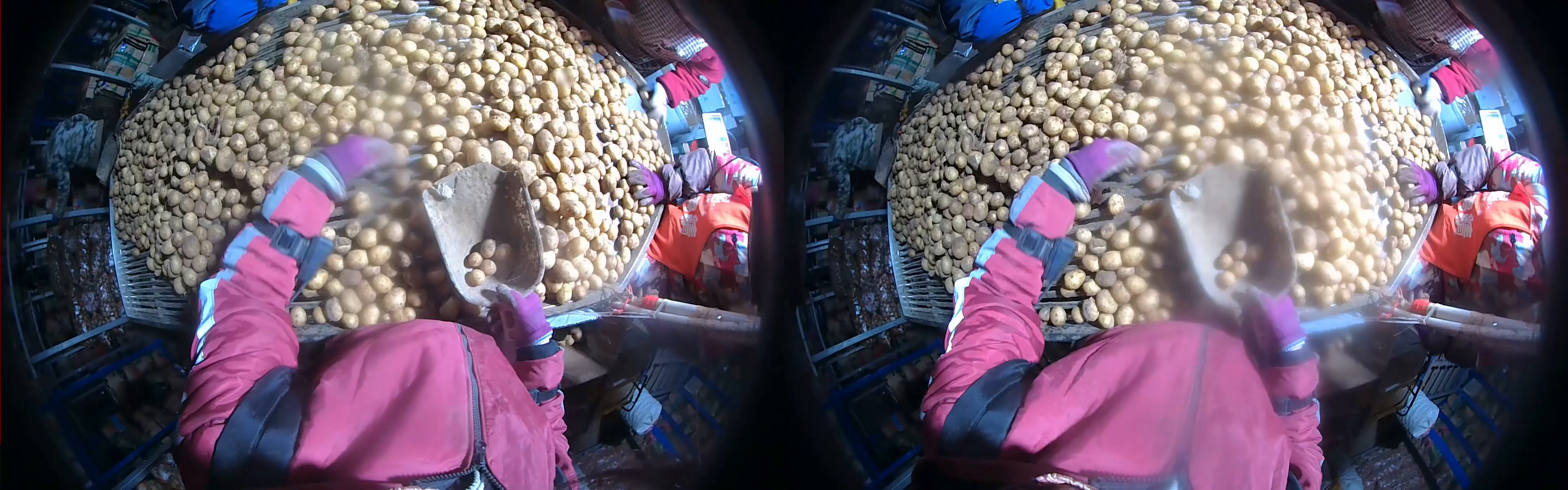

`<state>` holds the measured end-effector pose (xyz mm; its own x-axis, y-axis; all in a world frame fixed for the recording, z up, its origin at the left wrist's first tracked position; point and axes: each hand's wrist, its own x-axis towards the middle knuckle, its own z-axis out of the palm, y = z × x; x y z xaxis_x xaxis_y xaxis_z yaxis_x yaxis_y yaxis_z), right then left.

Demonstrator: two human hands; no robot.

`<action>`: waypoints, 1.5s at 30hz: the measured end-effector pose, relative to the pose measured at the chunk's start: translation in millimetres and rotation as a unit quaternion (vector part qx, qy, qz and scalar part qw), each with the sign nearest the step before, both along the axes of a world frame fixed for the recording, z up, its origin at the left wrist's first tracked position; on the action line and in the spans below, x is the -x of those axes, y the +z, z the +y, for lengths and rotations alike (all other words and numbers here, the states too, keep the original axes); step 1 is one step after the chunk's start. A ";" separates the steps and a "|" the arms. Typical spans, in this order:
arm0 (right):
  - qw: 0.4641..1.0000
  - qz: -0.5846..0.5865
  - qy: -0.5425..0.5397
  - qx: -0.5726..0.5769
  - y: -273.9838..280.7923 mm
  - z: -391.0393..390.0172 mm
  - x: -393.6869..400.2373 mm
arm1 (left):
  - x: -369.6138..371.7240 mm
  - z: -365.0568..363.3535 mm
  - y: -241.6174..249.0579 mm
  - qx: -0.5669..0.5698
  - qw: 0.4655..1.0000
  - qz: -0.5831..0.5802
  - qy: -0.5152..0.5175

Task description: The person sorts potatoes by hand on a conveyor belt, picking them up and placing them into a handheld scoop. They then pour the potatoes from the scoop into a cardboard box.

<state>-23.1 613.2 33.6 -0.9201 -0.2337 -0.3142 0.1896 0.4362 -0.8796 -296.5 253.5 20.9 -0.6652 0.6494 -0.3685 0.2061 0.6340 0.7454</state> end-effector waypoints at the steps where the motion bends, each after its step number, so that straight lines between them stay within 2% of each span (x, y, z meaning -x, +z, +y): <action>1: 0.997 -0.058 -0.036 0.044 -8.6 -1.2 0.1 | -6.7 12.1 9.1 -0.098 0.991 0.066 -0.054; 3: 0.997 -0.043 -0.040 0.045 -3.6 -4.2 7.3 | 10.2 10.7 -7.2 -0.049 0.996 0.073 0.016; 4: 0.999 0.031 -0.009 0.003 6.9 -5.8 11.7 | 34.9 -0.6 -25.1 0.020 0.989 0.116 0.084; 5: 0.999 0.036 -0.021 0.003 4.1 -6.0 11.6 | 56.0 -14.6 -38.2 0.089 0.972 0.156 0.150; 6: 0.999 0.041 -0.034 0.003 1.3 -6.2 11.5 | 63.2 -16.5 -18.4 0.171 0.958 0.187 0.136; 7: 0.998 0.046 -0.046 0.003 -1.4 -6.3 11.4 | 70.4 -22.8 -19.6 0.206 0.941 0.225 0.148; 8: 0.991 -0.054 -0.109 0.061 -8.3 -6.9 6.4 | 77.5 -29.0 -20.6 0.243 0.921 0.260 0.161; 10: 0.985 -0.102 -0.125 0.064 -10.5 -5.5 8.7 | 97.1 -50.1 -84.3 0.224 0.880 0.341 0.243; 11: 0.996 -0.053 -0.077 0.011 -6.8 -4.1 12.4 | 94.6 -43.7 -81.0 0.246 0.878 0.355 0.207; 12: 0.995 -0.063 -0.081 0.019 -9.2 -5.7 14.1 | 85.0 -31.9 -73.1 0.271 0.873 0.367 0.171; 13: 0.993 -0.073 -0.085 0.027 -11.6 -7.2 15.7 | 80.0 -24.5 -72.2 0.271 0.883 0.336 0.186; 14: 0.976 -0.139 -0.142 0.091 -20.9 -8.8 16.7 | 75.1 -17.6 -72.3 0.271 0.891 0.305 0.201; 15: 0.954 -0.192 -0.181 0.143 -20.7 -10.6 20.9 | 58.6 -5.2 -52.6 0.283 0.891 0.327 0.138; 17: 0.899 -0.276 -0.252 0.230 -9.2 -16.0 32.6 | 31.9 2.3 -43.6 0.154 0.923 0.347 0.065; 18: 0.868 -0.311 -0.280 0.267 -1.8 -17.7 37.8 | 33.4 -6.5 -62.1 0.134 0.951 0.276 0.041; 19: 0.861 -0.323 -0.283 0.273 -0.1 -17.1 40.6 | 34.5 -14.3 -80.8 0.112 0.973 0.202 0.016; 20: 0.853 -0.334 -0.287 0.280 0.4 -16.1 43.0 | 29.4 -6.9 -47.6 0.081 0.972 0.215 0.057; 21: 0.845 -0.346 -0.291 0.286 0.2 -15.3 44.1 | 36.8 -6.5 -37.4 0.105 0.956 0.266 0.065; 22: 0.871 -0.319 -0.267 0.261 -1.1 -14.8 43.3 | 49.3 -11.1 -32.0 0.128 0.937 0.316 0.072; 24: 0.918 -0.262 -0.216 0.207 -5.0 -13.5 41.2 | 87.5 -29.6 -51.7 0.160 0.899 0.388 0.122; 25: 0.917 -0.267 -0.214 0.207 -7.4 -11.9 41.6 | 106.4 -37.4 -71.5 0.167 0.882 0.410 0.163; 26: 0.915 -0.272 -0.213 0.207 -10.4 -9.5 41.4 | 113.4 -33.9 -66.8 0.270 0.841 0.452 0.125; 27: 0.913 -0.278 -0.214 0.207 -14.3 -7.1 40.0 | 122.1 -31.6 -69.0 0.326 0.848 0.401 0.115; 29: 0.945 -0.200 -0.186 0.182 -26.5 -5.6 32.0 | 132.4 -28.6 -80.6 0.390 0.818 0.415 0.084; 31: 0.932 -0.220 -0.210 0.197 -27.8 -4.2 26.1 | 145.4 -26.9 -95.3 0.370 0.815 0.439 0.081; 32: 0.902 -0.276 -0.245 0.225 -11.7 -9.4 35.5 | 147.1 -29.6 -99.1 0.363 0.811 0.451 0.082; 33: 0.867 -0.329 -0.276 0.253 -2.6 -12.9 41.8 | 139.9 -19.3 -80.0 0.381 0.807 0.446 0.066; 35: 0.877 -0.347 -0.243 0.228 -9.1 -8.6 42.2 | 144.2 -22.5 -88.6 0.376 0.820 0.421 0.101; 36: 0.881 -0.356 -0.228 0.213 -9.3 -6.7 42.9 | 135.0 -16.7 -68.2 0.377 0.839 0.380 0.097; 39: 0.876 -0.335 -0.259 0.230 8.9 -20.3 49.4 | 122.6 -17.5 -51.2 0.242 0.879 0.369 0.178; 40: 0.876 -0.337 -0.252 0.234 6.8 -20.6 48.9 | 118.6 -23.1 -57.2 0.169 0.908 0.343 0.172; 41: 0.877 -0.337 -0.247 0.237 3.2 -18.4 48.3 | 115.3 -21.8 -59.2 0.125 0.910 0.367 0.145; 43: 0.879 -0.340 -0.233 0.242 0.6 -14.1 49.6 | 106.5 -23.4 -60.9 0.144 0.893 0.399 0.149; 45: 0.878 -0.350 -0.218 0.245 0.0 -12.1 50.2 | 113.6 -32.3 -69.8 0.229 0.893 0.353 0.157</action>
<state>-73.4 601.1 33.6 -0.5781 -0.1732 -0.7974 0.8126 -0.2101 -0.5436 -410.1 221.3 -48.9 -0.9599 0.2779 0.0358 0.2801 0.9487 0.1467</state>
